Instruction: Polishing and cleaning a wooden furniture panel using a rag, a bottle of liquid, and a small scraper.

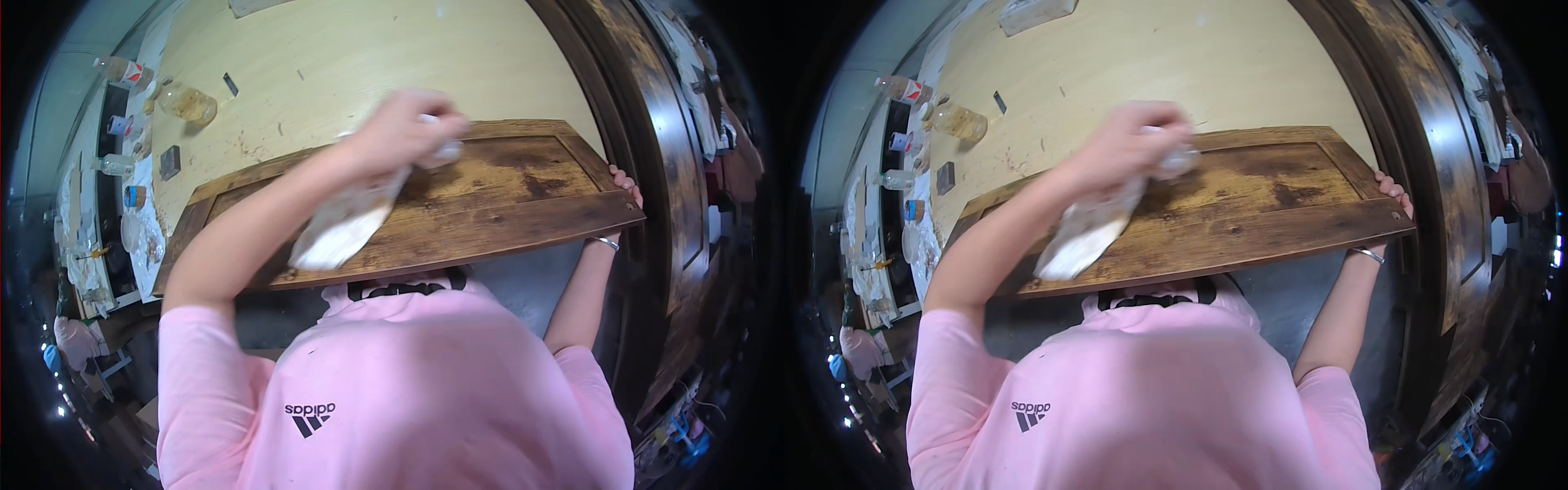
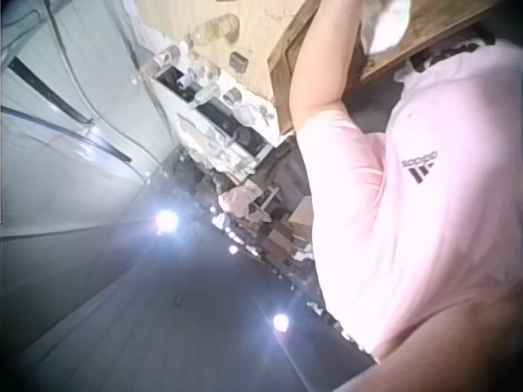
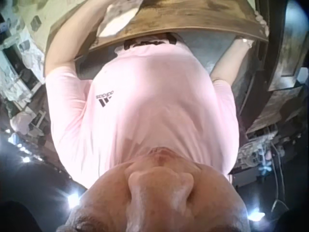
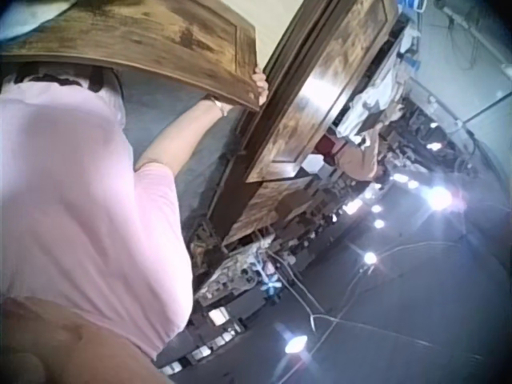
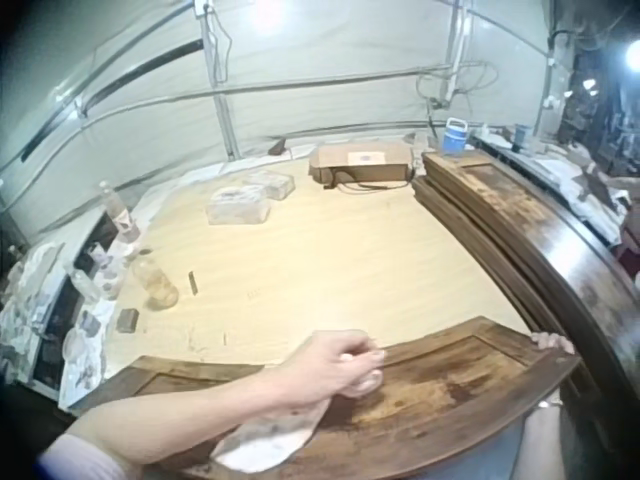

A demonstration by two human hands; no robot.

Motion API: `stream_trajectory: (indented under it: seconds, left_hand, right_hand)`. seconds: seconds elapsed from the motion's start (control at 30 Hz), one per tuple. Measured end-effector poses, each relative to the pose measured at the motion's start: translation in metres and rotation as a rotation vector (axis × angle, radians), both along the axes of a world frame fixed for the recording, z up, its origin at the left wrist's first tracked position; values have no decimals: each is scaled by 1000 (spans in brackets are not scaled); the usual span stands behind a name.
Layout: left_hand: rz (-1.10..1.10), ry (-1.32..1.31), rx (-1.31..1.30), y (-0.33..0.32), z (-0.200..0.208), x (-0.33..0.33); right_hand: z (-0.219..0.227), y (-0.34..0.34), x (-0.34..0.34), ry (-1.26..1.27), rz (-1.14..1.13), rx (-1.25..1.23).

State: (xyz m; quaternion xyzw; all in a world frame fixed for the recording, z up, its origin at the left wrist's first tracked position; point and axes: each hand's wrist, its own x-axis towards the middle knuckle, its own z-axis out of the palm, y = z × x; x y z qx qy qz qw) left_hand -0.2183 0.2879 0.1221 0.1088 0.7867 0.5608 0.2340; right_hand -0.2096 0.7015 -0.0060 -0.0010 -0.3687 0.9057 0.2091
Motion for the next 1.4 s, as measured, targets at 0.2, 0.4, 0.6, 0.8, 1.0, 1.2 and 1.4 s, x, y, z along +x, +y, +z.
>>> stream_trajectory:
  seconds: [0.2, 0.4, 0.6, 0.8, 1.0, 1.2, 1.4]
  left_hand:
    - [-433, 695, -197, 18, -118, -22]
    - [-194, 393, -652, -155, -74, -10]
    - [431, 534, -620, -287, 9, 68]
    - [1482, 532, -291, -394, 2, 265]
    - [1412, 423, -789, -413, -164, 317]
    - [1290, 315, -1280, -382, -196, 280]
    - [912, 75, -1630, -421, -220, 335]
  right_hand:
    - [5, -4, 2, -29, -39, -11]
    - [-1, -3, -3, 20, 65, -63]
    - [-9, 20, -3, -209, -292, 1249]
    - [-40, 96, -31, 4, 393, 575]
    - [-47, 135, -67, 274, 861, 213]
    - [-56, 193, -64, -54, 620, 158]
    - [-28, 92, -5, 3, 456, 184]
